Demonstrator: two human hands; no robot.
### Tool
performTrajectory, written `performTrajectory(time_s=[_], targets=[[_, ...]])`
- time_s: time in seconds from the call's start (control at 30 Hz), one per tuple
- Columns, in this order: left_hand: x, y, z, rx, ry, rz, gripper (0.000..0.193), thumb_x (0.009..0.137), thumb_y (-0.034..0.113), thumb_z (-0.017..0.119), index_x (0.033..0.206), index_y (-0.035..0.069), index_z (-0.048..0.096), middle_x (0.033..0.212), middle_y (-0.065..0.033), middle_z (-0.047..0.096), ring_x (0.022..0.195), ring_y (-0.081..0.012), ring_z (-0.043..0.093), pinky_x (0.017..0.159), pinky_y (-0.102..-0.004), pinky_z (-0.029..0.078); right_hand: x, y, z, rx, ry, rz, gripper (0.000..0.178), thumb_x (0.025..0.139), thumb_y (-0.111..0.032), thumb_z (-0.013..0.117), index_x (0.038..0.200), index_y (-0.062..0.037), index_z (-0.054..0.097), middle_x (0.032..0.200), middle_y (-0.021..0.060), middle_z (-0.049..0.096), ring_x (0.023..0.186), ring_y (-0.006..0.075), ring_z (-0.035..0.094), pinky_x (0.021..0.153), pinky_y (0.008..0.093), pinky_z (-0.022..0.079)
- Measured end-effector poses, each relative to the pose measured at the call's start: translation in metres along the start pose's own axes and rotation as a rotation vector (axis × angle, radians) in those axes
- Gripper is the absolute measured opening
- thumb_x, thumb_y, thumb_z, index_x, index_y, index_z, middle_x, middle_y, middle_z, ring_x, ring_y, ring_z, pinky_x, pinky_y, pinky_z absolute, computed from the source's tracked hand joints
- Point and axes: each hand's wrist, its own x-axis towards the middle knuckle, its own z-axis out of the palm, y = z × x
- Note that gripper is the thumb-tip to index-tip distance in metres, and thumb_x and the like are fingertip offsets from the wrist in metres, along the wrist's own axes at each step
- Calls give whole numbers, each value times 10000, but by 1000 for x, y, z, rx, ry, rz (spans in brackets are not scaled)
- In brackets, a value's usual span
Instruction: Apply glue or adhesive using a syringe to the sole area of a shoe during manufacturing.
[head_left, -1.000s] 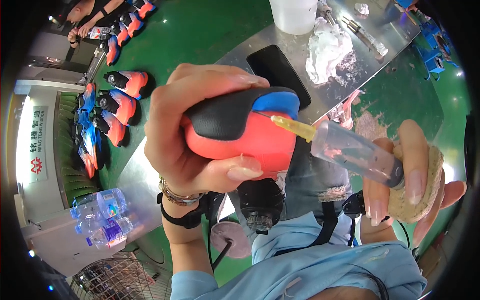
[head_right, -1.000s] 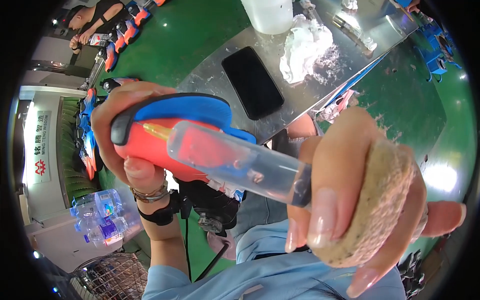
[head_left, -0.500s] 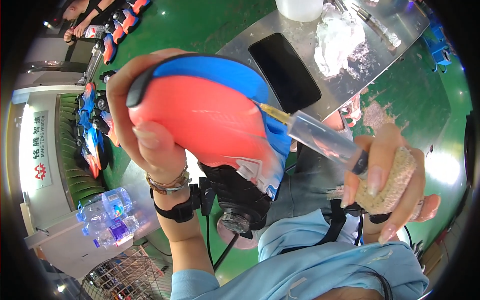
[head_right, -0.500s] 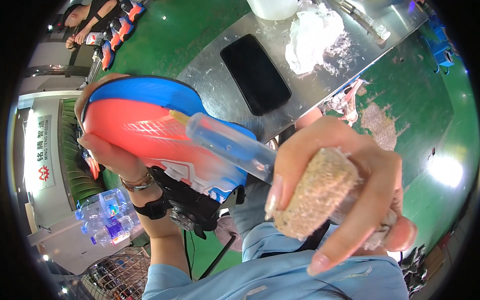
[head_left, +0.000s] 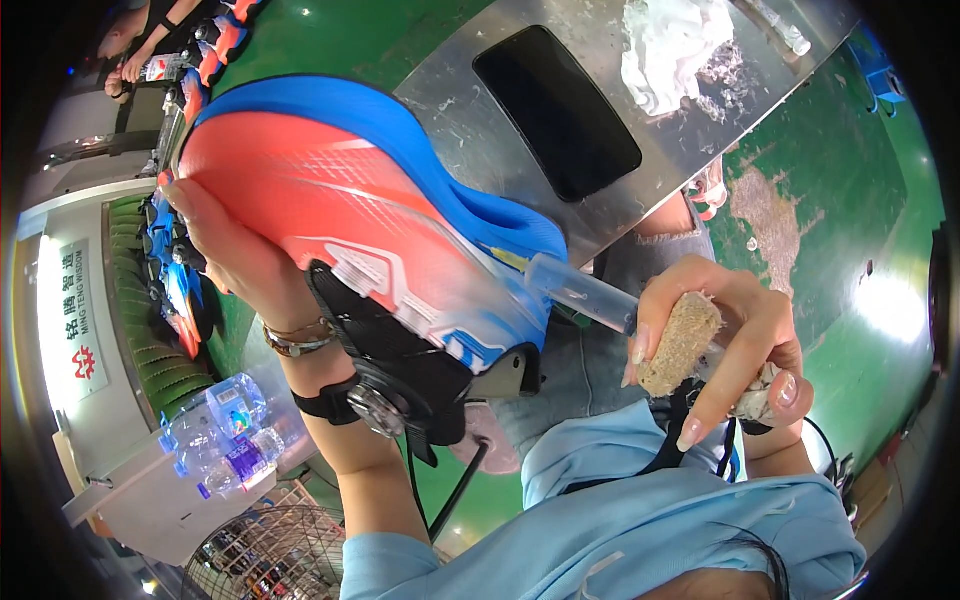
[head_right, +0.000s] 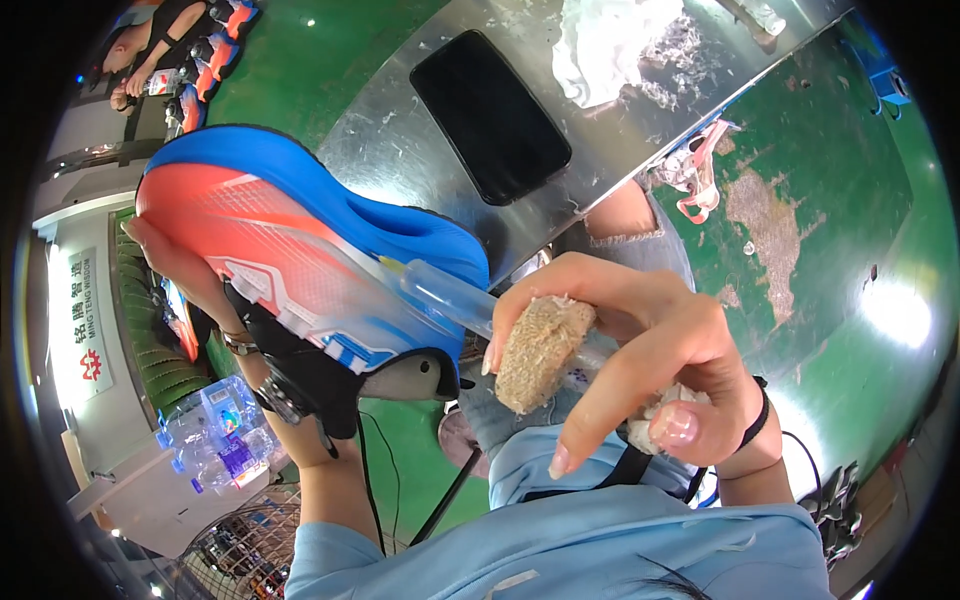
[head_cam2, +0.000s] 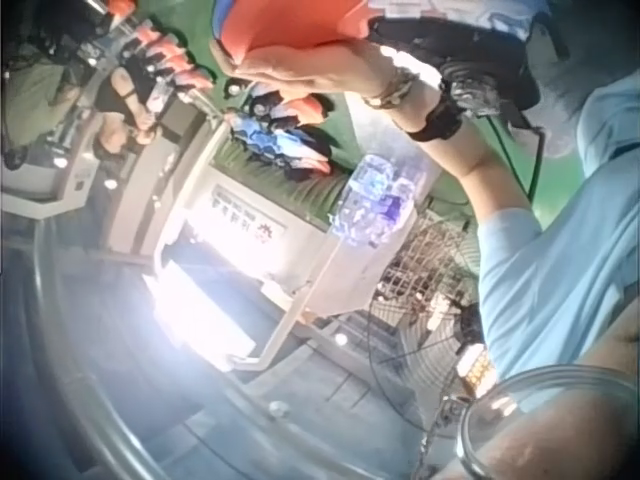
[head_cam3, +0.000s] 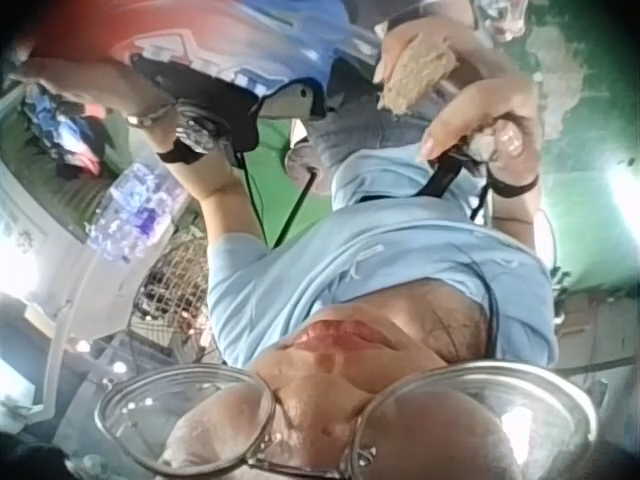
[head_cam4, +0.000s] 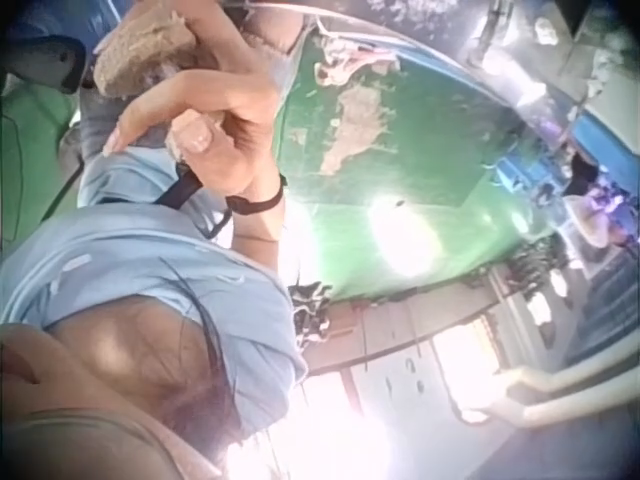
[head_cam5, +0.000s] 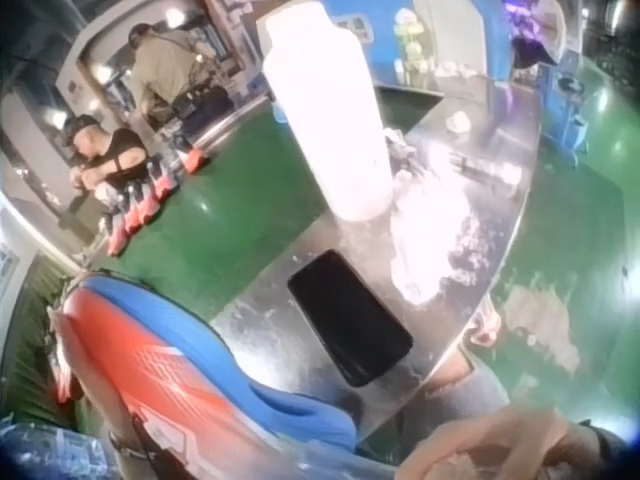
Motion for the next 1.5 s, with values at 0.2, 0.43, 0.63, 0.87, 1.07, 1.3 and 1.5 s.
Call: performTrajectory(time_s=[0.2,0.43,0.63,0.87,1.07,1.3,1.5], targets=[[8,-23,-18,20,36,-118,619,844,532,494,1121,-22,482,921,-126,594,790,-197,590,717,-315,486,-13,1,-11,-5,-52,69,381,783,-329,463,716,-47,711,1031,284,513,788,308,571,763,365,443],[15,-50,-34,50,80,-248,583,864,509,480,1127,-11,496,902,-103,599,765,-173,588,695,-297,488,-16,5,-11,-74,-54,0,363,776,-296,453,724,-39,705,1029,283,513,780,302,578,741,349,457],[8,-62,-34,71,121,-343,553,881,489,469,1133,-2,507,886,-83,603,743,-153,587,677,-281,490,-18,6,-13,-129,-30,9,342,766,-273,452,705,-46,699,1035,275,513,785,303,583,733,351,460],[-28,-53,-27,107,185,-438,520,900,466,455,1140,9,521,867,-59,608,718,-130,586,656,-263,492,-15,14,-16,-216,-74,-58,290,770,-208,448,690,-38,669,1077,287,497,823,311,574,753,350,452],[-36,-56,-36,-372,249,-378,414,901,358,519,1144,23,532,858,-54,604,666,-130,584,596,-231,495,-5,19,-5,-348,-21,38,546,890,-457,353,643,-64,641,1020,261,504,851,298,557,783,374,433],[-116,6,-60,-146,404,-711,281,896,246,552,1043,7,577,922,-58,612,795,-93,594,630,-230,507,-2,38,-4,-253,20,-152,423,907,-167,328,622,13,583,613,101,570,916,339,502,785,397,407],[-201,37,-57,-326,145,-958,306,892,153,517,1121,-45,472,1021,-130,596,865,-192,628,707,-302,553,-10,30,7,-86,105,-9,494,932,-261,254,691,38,564,681,136,564,900,315,518,806,382,411]])
